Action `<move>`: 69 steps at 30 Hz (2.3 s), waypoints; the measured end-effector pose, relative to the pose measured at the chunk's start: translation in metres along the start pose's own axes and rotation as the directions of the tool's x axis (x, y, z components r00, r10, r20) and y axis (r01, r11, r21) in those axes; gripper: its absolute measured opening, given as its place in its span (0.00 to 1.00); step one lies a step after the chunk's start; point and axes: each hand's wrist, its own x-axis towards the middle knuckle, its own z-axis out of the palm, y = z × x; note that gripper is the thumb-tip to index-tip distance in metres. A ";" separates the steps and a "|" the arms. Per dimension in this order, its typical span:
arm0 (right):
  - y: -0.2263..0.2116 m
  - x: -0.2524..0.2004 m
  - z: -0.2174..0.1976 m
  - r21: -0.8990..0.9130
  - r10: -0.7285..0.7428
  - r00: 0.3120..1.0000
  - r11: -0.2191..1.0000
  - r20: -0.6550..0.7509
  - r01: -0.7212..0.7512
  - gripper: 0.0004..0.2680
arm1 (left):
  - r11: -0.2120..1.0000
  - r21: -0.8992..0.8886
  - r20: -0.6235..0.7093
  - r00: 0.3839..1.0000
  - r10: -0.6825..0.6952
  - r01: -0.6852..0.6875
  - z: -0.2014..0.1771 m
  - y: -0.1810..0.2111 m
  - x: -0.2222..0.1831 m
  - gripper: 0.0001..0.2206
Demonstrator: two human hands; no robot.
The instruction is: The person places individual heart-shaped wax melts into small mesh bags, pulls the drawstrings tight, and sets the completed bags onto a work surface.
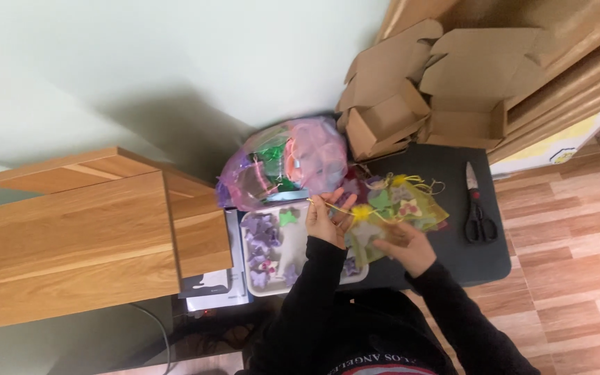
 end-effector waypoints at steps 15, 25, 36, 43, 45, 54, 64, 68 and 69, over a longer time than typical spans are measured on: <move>-0.052 0.081 -0.093 0.464 0.122 0.962 0.886 -0.244 0.005 0.17 | 0.990 0.140 0.030 1.000 -0.007 0.003 0.001 -0.080 0.046 0.21; 0.008 0.175 -0.139 -0.086 0.009 0.945 0.995 -0.326 -0.039 0.21 | 0.375 0.845 0.244 0.899 0.364 -0.381 -0.019 -0.129 0.049 0.29; 0.115 0.246 -0.173 -0.436 -0.220 0.940 0.896 -0.261 0.089 0.21 | -0.279 0.856 0.502 0.827 0.252 -0.435 0.039 -0.121 -0.007 0.36; 0.094 0.232 -0.163 -0.705 -0.217 0.934 0.708 -0.285 -0.051 0.15 | -0.248 0.869 0.481 0.848 0.223 -0.427 0.041 -0.111 -0.011 0.35; 0.096 0.233 -0.165 -0.825 -0.166 0.948 0.547 -0.270 -0.140 0.14 | -0.189 0.852 0.524 0.792 0.314 -0.489 0.042 -0.102 -0.013 0.29; -0.022 0.124 -0.086 -0.575 -0.184 0.983 0.805 -0.010 0.145 0.12 | 0.015 0.914 0.368 0.846 0.385 -0.404 0.015 -0.035 -0.002 0.17; -0.043 0.111 0.072 -0.319 -0.289 0.936 0.884 0.199 0.341 0.10 | -0.063 0.885 0.392 0.663 0.638 -0.462 -0.053 0.052 0.023 0.14; -0.005 0.142 0.124 -0.231 -0.232 0.936 0.927 0.265 0.295 0.10 | -0.011 0.933 0.290 0.735 0.612 -0.358 -0.093 0.070 0.053 0.14; 0.007 0.153 0.136 -0.177 -0.219 0.935 0.945 0.279 0.274 0.10 | -0.002 0.937 0.279 0.746 0.605 -0.349 -0.103 0.074 0.061 0.16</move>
